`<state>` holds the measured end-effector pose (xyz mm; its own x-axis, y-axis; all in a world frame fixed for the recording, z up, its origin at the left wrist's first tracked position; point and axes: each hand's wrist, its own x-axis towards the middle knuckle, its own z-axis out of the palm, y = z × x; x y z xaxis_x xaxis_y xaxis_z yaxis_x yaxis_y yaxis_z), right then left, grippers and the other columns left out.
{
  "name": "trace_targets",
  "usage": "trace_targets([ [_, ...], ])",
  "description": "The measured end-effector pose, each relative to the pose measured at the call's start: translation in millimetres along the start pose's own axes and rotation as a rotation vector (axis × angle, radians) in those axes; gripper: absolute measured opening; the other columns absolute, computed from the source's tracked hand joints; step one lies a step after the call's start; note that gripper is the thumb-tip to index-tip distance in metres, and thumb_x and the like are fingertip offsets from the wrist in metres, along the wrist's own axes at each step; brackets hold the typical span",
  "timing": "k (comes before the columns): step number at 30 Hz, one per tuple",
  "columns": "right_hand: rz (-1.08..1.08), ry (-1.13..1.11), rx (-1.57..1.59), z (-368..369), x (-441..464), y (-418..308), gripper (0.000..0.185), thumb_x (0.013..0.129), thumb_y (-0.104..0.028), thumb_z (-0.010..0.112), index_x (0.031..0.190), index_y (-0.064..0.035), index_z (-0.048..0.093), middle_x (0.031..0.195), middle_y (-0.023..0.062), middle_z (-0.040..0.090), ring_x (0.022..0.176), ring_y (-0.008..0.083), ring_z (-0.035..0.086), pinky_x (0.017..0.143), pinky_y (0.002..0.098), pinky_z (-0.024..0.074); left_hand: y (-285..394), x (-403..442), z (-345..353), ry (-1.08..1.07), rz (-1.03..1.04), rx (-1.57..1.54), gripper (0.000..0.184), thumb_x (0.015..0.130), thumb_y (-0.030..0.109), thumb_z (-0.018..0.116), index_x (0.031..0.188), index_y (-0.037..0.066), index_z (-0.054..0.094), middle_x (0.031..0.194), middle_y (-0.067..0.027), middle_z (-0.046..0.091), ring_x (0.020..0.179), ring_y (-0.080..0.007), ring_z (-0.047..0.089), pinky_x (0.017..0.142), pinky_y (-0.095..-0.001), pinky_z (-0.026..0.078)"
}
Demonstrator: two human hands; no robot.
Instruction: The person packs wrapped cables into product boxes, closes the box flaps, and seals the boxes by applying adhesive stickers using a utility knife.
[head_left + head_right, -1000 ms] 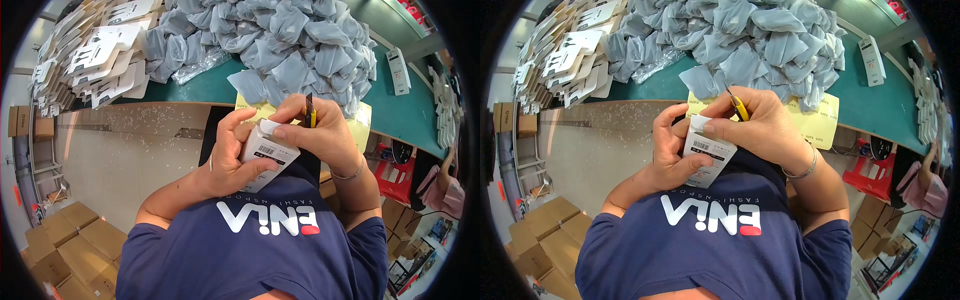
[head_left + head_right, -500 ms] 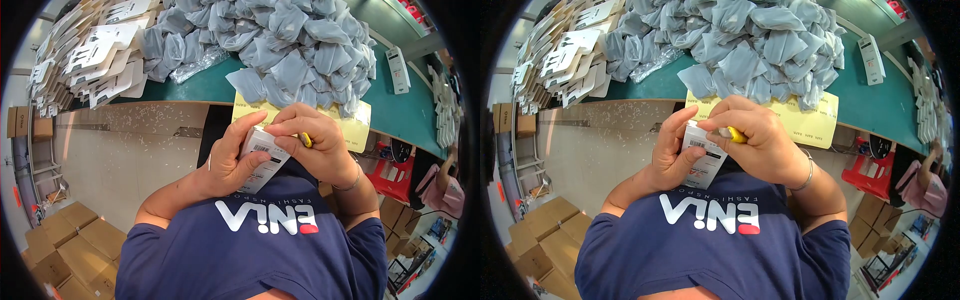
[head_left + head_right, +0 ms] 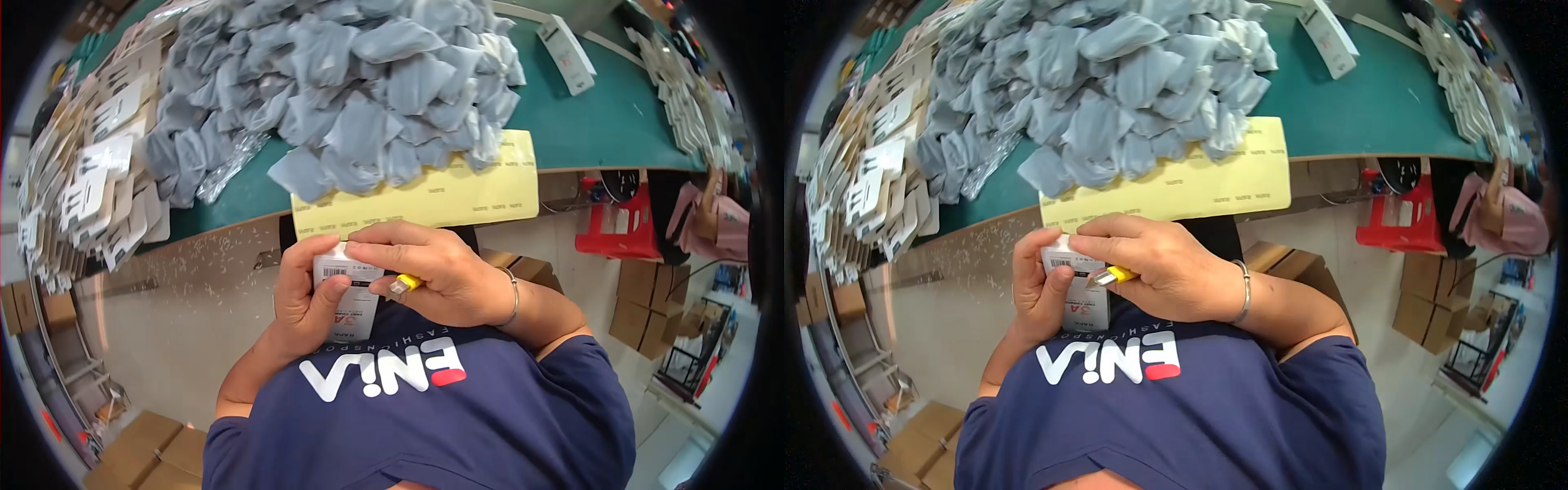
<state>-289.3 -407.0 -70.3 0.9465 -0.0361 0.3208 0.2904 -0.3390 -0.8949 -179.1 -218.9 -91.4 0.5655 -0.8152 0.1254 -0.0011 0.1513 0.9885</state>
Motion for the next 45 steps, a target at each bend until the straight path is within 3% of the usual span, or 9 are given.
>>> trace_targets([
  [4,0.283,-0.019,0.076,-45.4,-17.0,-17.8,0.036,0.086,-0.008,0.066,0.119,0.0025,0.056,0.108,0.0135,0.063,0.077,0.02,0.058,0.071,0.0259,0.0459,1.5,15.1,6.8,-0.046,0.021,0.052,0.033,0.092,0.001,0.058,0.123,0.002,0.045,0.115,-0.0134,0.054,0.092,-0.0183,0.055,0.08,-0.0273,0.045],
  [6,0.363,0.506,0.494,-69.2,-28.3,-19.0,0.027,0.088,-0.015,0.063,0.109,0.0005,0.056,0.093,0.0096,0.063,0.07,0.0155,0.052,0.068,0.0217,0.0408,1.3,26.9,13.3,-0.111,0.049,0.105,0.032,0.091,0.001,0.058,0.121,0.002,0.046,0.114,-0.0134,0.055,0.091,-0.0194,0.055,0.08,-0.0282,0.046],
  [12,0.432,0.54,-0.572,-157.4,-45.8,38.5,0.02,0.089,-0.021,0.064,0.08,-0.0039,0.059,0.077,0.0015,0.058,0.06,0.0116,0.044,0.057,0.025,0.0378,2.4,86.4,55.4,-0.473,0.17,0.398,0.029,0.086,0.004,0.065,0.112,0.004,0.052,0.105,-0.014,0.057,0.092,-0.0301,0.057,0.083,-0.0366,0.047],
  [14,0.455,0.473,-0.925,-167.3,-48.7,51.5,0.019,0.088,-0.014,0.065,0.075,-0.004,0.056,0.076,-0.0004,0.055,0.058,0.0116,0.041,0.056,0.0245,0.0357,-6.8,104.0,73.1,-0.546,0.48,0.645,0.029,0.083,0.007,0.067,0.109,0.005,0.052,0.102,-0.0146,0.057,0.101,-0.0356,0.058,0.087,-0.0404,0.046],
  [19,0.347,0.481,-1.06,-166.8,-46.5,73.5,0.024,0.083,-0.025,0.072,0.071,-0.008,0.06,0.072,-0.0015,0.055,0.054,0.0168,0.047,0.052,0.0279,0.0378,-20.5,112.7,88.8,-0.56,0.412,0.768,0.029,0.083,0.01,0.068,0.107,0.006,0.052,0.1,-0.0148,0.056,0.11,-0.0382,0.056,0.092,-0.043,0.044],
  [30,0.324,0.438,-1.006,-172.7,-48.5,82.6,0.028,0.08,-0.028,0.075,0.069,-0.0087,0.058,0.071,-0.001,0.054,0.053,0.0168,0.047,0.05,0.0291,0.0378,-22.2,111.9,93.3,-0.475,0.384,0.746,0.03,0.082,0.006,0.069,0.109,0.005,0.055,0.102,-0.0128,0.061,0.102,-0.035,0.061,0.088,-0.0398,0.046],
  [35,0.288,0.37,-1.018,-173.5,-42.8,79.4,0.031,0.075,-0.016,0.08,0.069,-0.0056,0.052,0.07,-0.0018,0.048,0.054,0.0112,0.036,0.051,0.0244,0.0332,-17.1,116.3,94.6,-0.498,0.313,0.69,0.027,0.084,0.008,0.067,0.107,0.006,0.052,0.09,-0.0117,0.056,0.092,-0.0333,0.061,0.081,-0.0395,0.047],
  [39,0.411,0.37,-0.525,-183.4,-43.4,81.2,0.031,0.073,-0.011,0.081,0.068,-0.0066,0.051,0.069,-0.003,0.048,0.056,0.0083,0.037,0.052,0.0216,0.0327,-13.4,116.5,95.8,-0.485,0.252,0.675,0.026,0.085,0.006,0.066,0.107,0.005,0.052,0.088,-0.0105,0.056,0.078,-0.0293,0.058,0.071,-0.0374,0.046],
  [45,0.461,0.39,-0.512,-174.3,-37.5,61.7,0.029,0.073,-0.006,0.08,0.068,-0.007,0.051,0.068,-0.0032,0.049,0.057,0.007,0.038,0.054,0.0195,0.0331,-13.1,113.9,95.8,-0.443,0.26,0.672,0.026,0.084,0.004,0.065,0.107,0.004,0.052,0.087,-0.0099,0.056,0.071,-0.0269,0.055,0.066,-0.0357,0.044],
])
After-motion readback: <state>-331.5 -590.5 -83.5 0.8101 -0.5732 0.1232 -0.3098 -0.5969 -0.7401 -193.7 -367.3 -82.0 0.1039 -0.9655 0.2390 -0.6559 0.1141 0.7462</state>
